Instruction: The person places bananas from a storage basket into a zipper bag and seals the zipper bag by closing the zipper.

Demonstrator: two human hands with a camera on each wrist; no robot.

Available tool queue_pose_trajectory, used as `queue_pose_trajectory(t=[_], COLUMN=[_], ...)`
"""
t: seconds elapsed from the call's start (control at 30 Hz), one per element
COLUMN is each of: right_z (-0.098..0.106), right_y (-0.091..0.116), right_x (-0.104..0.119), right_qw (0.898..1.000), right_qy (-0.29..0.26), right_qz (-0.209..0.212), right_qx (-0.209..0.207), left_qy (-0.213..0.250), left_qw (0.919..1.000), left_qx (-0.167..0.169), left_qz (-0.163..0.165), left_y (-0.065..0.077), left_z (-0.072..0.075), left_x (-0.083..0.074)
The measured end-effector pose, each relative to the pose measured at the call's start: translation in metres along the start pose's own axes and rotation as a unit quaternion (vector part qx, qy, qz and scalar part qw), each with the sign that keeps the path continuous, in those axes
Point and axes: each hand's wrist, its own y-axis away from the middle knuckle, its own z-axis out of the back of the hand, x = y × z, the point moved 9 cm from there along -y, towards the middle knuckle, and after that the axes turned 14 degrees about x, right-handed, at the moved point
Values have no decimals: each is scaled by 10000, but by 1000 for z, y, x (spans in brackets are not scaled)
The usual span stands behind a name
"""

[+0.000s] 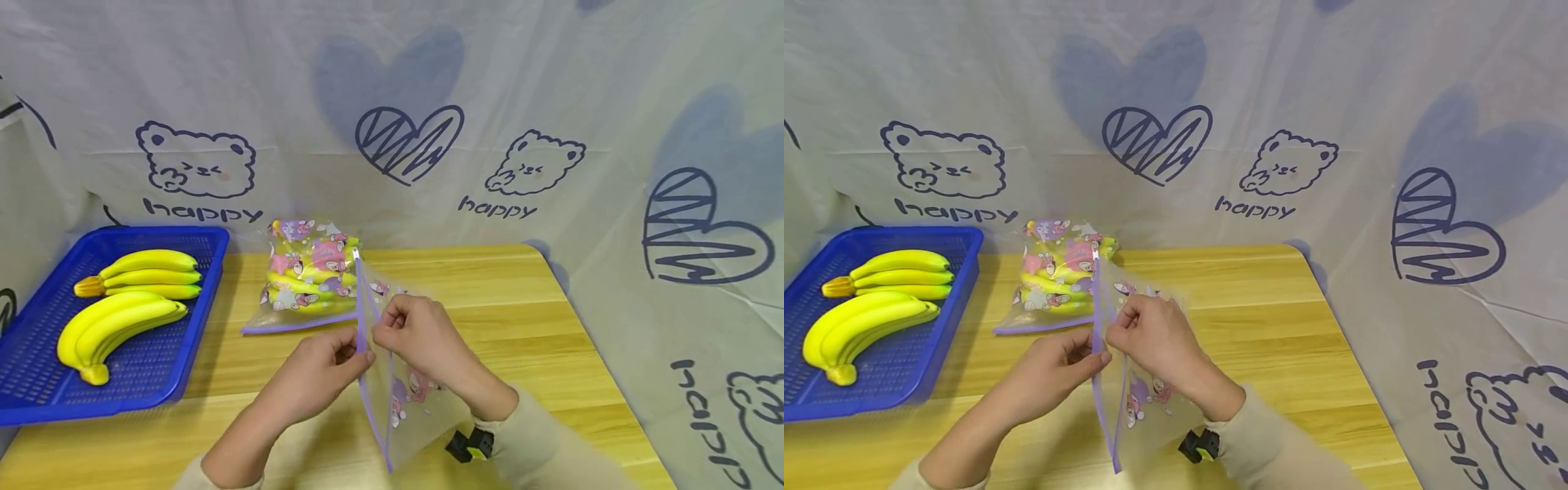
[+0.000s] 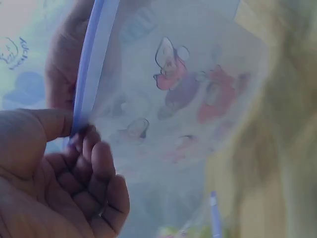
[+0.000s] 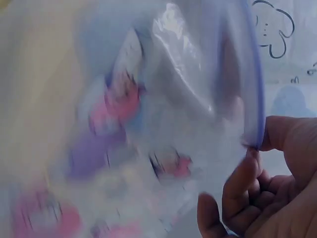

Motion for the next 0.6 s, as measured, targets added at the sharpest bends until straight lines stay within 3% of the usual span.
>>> queue_pose_trajectory(t=[0.17, 0.37, 0.43, 0.5, 0.6], right_z=[27, 66, 81, 93, 96], right_y=[3, 12, 17, 21, 21], right_x=[18, 20, 21, 25, 34], right_qw=[9877, 9611, 9583, 9619, 9789], right_qy=[1542, 2669, 2714, 2571, 1904], right_qz=[-50, -699, -888, -926, -733], right_qx=[-239, 71, 71, -23, -86], left_qy=[-676, -1697, -1913, -2017, -1902], left_qw=[9951, 9774, 9728, 9715, 9766], left_qx=[-543, -742, -639, -553, -475], left_qz=[464, 1019, 1138, 1116, 887], left_y=[12, 40, 50, 57, 58], left_z=[30, 68, 76, 81, 85], left_x=[-14, -28, -36, -47, -69])
